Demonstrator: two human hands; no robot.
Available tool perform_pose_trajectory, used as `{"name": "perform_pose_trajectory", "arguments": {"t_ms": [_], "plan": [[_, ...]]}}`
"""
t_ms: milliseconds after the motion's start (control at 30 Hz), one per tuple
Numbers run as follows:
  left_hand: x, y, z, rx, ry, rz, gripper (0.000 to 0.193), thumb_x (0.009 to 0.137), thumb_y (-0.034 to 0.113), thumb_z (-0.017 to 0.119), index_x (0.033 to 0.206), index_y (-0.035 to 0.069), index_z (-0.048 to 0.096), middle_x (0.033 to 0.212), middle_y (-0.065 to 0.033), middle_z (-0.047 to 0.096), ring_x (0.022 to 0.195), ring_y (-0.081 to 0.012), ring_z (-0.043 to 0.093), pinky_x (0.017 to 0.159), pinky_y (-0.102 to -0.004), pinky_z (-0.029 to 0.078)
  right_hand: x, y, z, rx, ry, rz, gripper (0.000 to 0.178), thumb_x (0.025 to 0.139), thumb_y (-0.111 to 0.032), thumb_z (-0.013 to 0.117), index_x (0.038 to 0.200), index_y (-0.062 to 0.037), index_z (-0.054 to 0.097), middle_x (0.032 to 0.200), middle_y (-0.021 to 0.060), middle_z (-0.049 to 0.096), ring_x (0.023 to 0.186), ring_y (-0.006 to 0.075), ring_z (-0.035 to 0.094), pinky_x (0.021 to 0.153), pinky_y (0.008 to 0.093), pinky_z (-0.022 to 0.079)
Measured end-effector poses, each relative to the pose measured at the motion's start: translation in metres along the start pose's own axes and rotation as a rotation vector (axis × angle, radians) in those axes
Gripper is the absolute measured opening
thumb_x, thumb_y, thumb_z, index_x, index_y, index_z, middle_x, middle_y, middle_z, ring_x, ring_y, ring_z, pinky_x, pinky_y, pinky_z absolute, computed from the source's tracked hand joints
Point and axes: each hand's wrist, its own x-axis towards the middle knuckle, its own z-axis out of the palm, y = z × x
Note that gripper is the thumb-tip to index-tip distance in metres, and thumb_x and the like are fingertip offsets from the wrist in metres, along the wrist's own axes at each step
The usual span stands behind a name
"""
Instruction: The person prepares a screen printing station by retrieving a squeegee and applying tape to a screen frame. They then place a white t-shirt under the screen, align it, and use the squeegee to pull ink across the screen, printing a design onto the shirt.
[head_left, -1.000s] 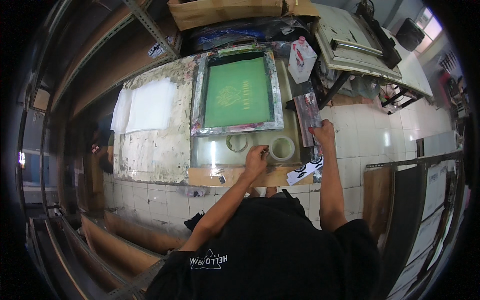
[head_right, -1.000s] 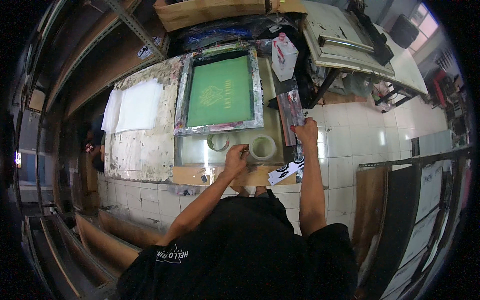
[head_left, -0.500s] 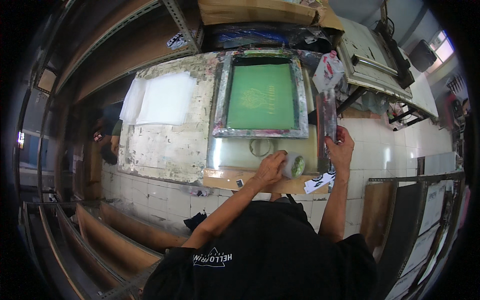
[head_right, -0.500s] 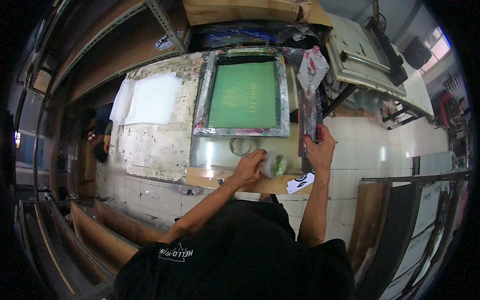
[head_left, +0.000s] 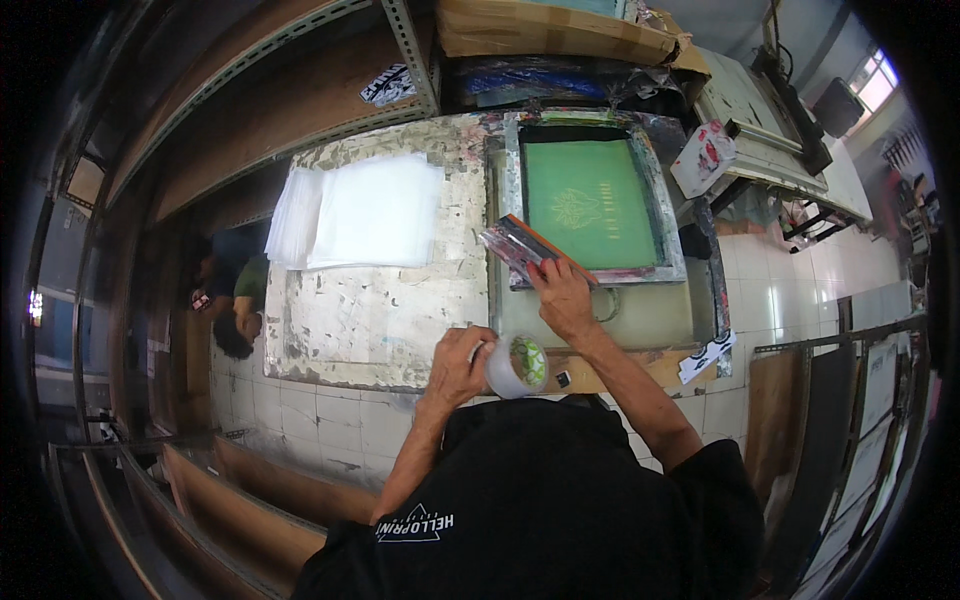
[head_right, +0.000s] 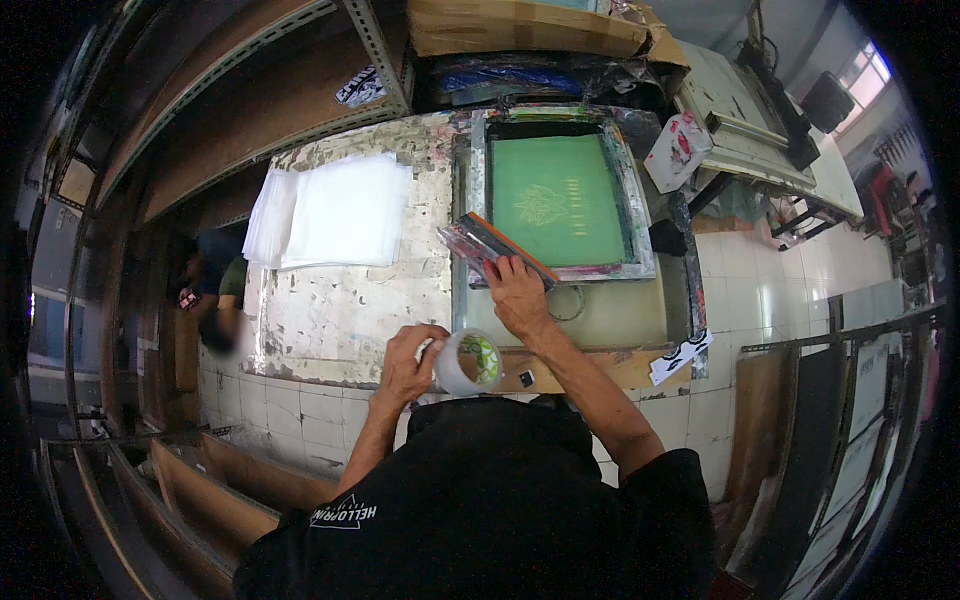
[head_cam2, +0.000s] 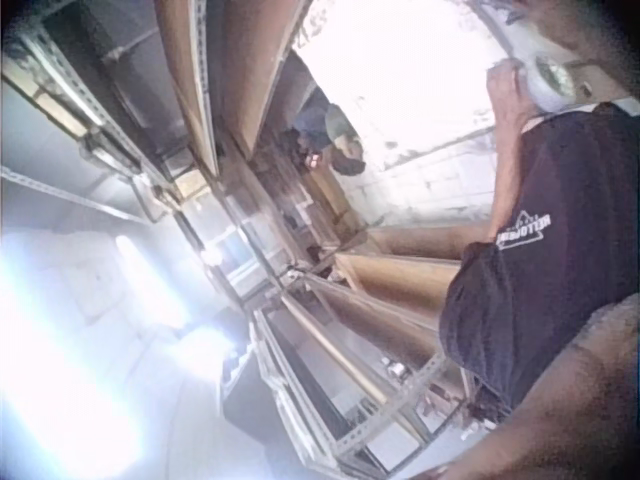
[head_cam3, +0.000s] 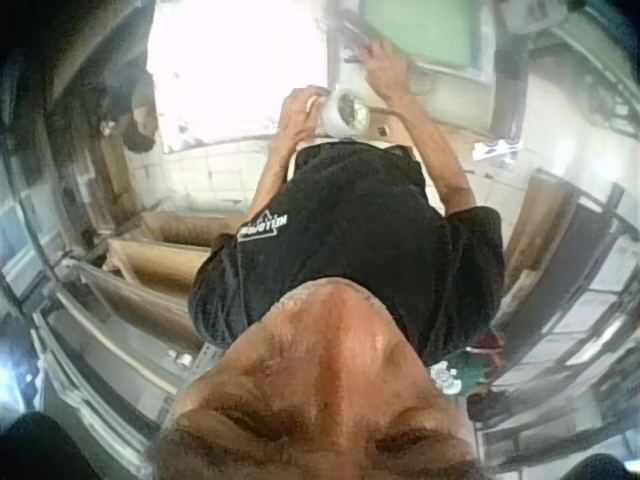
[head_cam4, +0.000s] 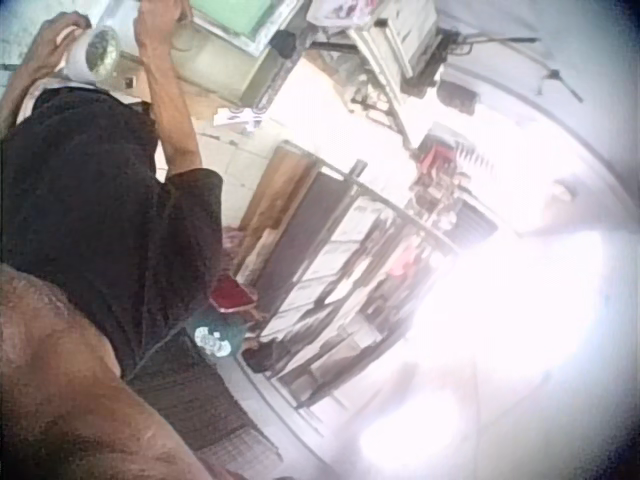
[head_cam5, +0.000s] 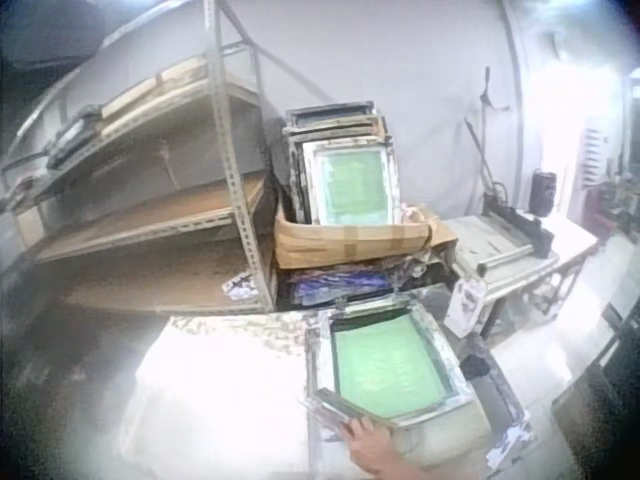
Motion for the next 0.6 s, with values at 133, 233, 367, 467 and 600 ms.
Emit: {"name": "perform_pose_trajectory", "arguments": {"t_ms": [133,233,367,467,600], "plan": [[0.002,-0.037,-0.026,-0.122,0.042,-0.150,0.009,0.091,0.008,0.059,0.093,0.000,0.062,0.084,-0.0164,0.069,0.080,-0.0356,0.066,0.073,-0.0426,0.051,-0.004,-0.009,0.017,0.013,-0.035,0.042,0.047,0.070,-0.006,0.061,0.117,-0.0040,0.063,0.099,0.0093,0.052,0.097,0.0285,0.052,0.077,0.0397,0.049],[0.012,-0.050,-0.030,-0.171,0.066,-0.164,0.009,0.092,0.006,0.058,0.094,-0.002,0.061,0.081,-0.0167,0.069,0.075,-0.0299,0.068,0.070,-0.0362,0.052,-0.004,-0.015,0.013,0.056,-0.062,0.090,0.049,0.069,-0.009,0.065,0.117,-0.0047,0.063,0.102,0.0105,0.054,0.099,0.0303,0.053,0.081,0.0428,0.048],[0.029,-0.046,-0.031,-0.233,0.074,-0.202,0.008,0.092,0.005,0.058,0.093,-0.003,0.060,0.075,-0.0125,0.065,0.069,-0.0187,0.063,0.066,-0.0306,0.049,0.002,-0.022,-0.038,0.503,0.052,0.104,0.056,0.067,-0.017,0.074,0.120,-0.0047,0.063,0.115,0.0122,0.057,0.108,0.0333,0.053,0.092,0.0442,0.046],[0.046,-0.040,-0.023,-0.292,0.074,-0.255,0.007,0.092,0.004,0.058,0.092,-0.003,0.060,0.072,-0.0082,0.063,0.067,-0.0122,0.058,0.063,-0.0272,0.047,0.005,-0.028,-0.085,0.952,-0.063,0.062,0.066,0.062,-0.020,0.083,0.122,-0.0043,0.062,0.123,0.0125,0.057,0.113,0.0330,0.054,0.097,0.0437,0.044],[0.070,-0.035,-0.011,-0.376,0.078,-0.320,0.008,0.093,0.005,0.058,0.090,-0.002,0.060,0.071,-0.0031,0.061,0.065,-0.0092,0.055,0.060,-0.0249,0.045,0.000,-0.044,-0.098,0.768,-0.066,0.175,0.069,0.057,-0.028,0.088,0.117,-0.0043,0.063,0.117,0.0154,0.060,0.110,0.0336,0.056,0.098,0.0445,0.042]]}}
